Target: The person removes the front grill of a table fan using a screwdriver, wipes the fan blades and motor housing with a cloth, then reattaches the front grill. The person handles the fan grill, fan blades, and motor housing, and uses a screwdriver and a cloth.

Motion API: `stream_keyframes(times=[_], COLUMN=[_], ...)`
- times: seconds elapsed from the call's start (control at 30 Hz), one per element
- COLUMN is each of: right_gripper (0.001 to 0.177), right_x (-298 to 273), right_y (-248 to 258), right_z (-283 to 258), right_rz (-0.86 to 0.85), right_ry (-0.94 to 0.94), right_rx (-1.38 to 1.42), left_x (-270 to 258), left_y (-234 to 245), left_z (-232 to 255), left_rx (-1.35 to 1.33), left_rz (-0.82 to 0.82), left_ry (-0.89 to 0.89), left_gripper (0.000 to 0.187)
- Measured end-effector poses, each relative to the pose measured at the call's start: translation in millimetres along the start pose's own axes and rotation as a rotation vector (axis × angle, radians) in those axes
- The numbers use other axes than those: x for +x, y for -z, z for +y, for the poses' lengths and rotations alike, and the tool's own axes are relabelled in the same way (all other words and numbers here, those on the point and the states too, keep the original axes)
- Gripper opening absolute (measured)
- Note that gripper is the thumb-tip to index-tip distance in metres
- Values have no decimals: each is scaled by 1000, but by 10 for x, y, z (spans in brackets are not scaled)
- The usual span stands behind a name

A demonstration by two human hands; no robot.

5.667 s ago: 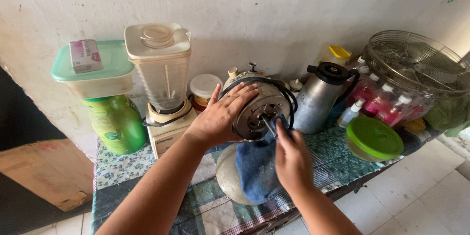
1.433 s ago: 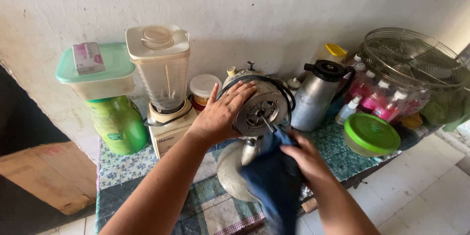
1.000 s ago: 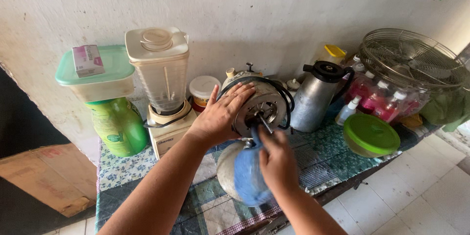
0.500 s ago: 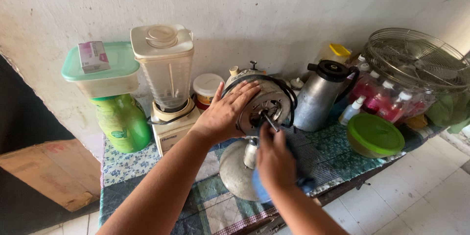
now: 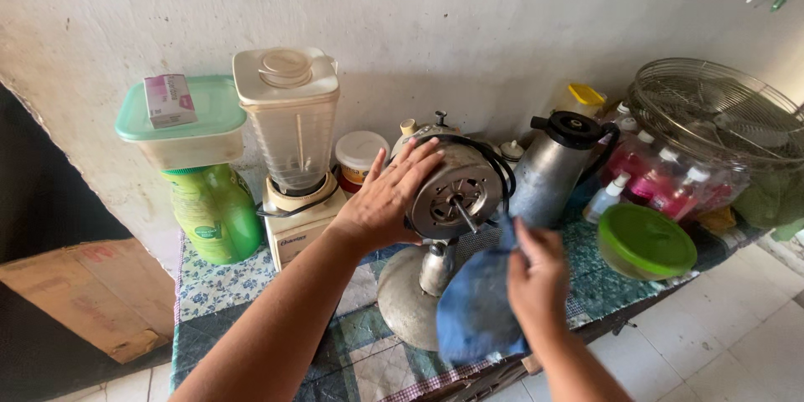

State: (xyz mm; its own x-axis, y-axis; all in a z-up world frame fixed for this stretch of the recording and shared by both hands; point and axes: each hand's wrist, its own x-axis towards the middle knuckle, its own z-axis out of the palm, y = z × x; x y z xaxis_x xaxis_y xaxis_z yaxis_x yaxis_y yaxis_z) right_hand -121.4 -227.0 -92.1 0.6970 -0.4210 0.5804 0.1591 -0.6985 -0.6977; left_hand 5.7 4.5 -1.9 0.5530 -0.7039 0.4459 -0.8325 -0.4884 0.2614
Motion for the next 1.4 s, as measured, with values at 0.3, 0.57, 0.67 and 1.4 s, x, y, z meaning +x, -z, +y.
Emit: stream_keyframes(times=[0.3, 0.57, 0.67, 1.4], right_gripper=[40, 33, 35, 51], right_x=[707, 755, 820, -261], right_y=[110, 39, 134, -607], right_z=[-925, -945, -657, -305], right_rz=[-38, -172, -150, -193], right_ry=[640, 931, 742, 141], right_rx=[-326, -308, -393, -47], left_x=[45, 53, 54, 35], left_y=[-40, -44, -41, -58], left_z=[42, 44, 52, 52], left_rx=[-25, 17, 5, -8], left_rz=[-20, -26, -20, 9], left_ry=[60, 59, 60, 44], left_gripper=[141, 135, 133, 132])
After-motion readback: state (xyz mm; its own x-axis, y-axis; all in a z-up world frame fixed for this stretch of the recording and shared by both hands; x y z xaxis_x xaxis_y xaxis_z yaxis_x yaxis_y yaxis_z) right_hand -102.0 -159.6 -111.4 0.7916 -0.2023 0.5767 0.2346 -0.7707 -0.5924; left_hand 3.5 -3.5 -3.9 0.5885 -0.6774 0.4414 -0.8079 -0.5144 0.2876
